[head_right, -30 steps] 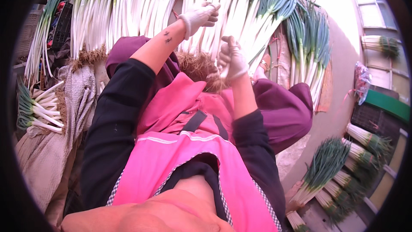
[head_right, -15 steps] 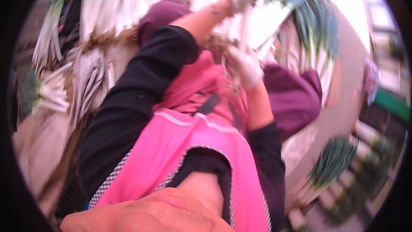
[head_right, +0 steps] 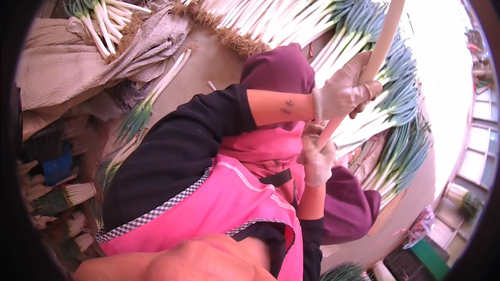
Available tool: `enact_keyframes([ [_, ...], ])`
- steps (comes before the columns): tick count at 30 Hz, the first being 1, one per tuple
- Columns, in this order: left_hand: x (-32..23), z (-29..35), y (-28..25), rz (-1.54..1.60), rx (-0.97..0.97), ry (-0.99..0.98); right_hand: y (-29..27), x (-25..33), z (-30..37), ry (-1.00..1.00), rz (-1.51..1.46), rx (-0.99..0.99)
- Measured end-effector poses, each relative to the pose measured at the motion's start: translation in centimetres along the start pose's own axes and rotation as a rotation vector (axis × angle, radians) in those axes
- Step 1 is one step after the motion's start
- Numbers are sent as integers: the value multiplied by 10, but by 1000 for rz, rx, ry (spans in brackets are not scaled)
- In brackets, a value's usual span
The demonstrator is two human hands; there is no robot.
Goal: The person sits cross-legged on the floor and repeatedly gathers bunches of green onions, aligns them, and ties them with red rubber bands. The person places the tied bundles to the side and continues the process with the remaining onions.
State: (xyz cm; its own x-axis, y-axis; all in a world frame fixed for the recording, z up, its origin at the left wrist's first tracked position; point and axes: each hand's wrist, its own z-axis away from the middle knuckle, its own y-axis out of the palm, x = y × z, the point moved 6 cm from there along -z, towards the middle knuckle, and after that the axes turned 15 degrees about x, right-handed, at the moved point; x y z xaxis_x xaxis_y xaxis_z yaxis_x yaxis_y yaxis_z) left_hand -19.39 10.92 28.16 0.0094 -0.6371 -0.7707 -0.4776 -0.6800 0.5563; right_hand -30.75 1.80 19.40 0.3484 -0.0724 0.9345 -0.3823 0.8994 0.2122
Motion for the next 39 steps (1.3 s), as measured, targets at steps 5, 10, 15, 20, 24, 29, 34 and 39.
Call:
enact_keyframes([
  [5,-78,-7,-82,35,-39,73,5,-1,-21,110,75,166],
  [10,-175,-23,-242,-265,-129,33,-46,-27,-27,150,90,-152],
  [15,-254,46,-514,-1092,-607,-664,-72,-71,-39,216,80,-182],
  [20,-228,175,-624,-1768,-1012,-1332,-81,-99,-40,310,194,-200],
  [24,-219,183,-611,-2180,-1157,-1225,-86,-102,-57,348,202,-131],
  [29,-131,139,-640,-1668,-1054,-1173,-107,-113,-65,487,243,-164],
  [34,-73,102,-665,-1695,-1092,-1100,-120,-124,-66,580,278,-181],
  [39,-86,90,-667,-1824,-1158,-1123,-126,-134,-67,631,279,-190],
])
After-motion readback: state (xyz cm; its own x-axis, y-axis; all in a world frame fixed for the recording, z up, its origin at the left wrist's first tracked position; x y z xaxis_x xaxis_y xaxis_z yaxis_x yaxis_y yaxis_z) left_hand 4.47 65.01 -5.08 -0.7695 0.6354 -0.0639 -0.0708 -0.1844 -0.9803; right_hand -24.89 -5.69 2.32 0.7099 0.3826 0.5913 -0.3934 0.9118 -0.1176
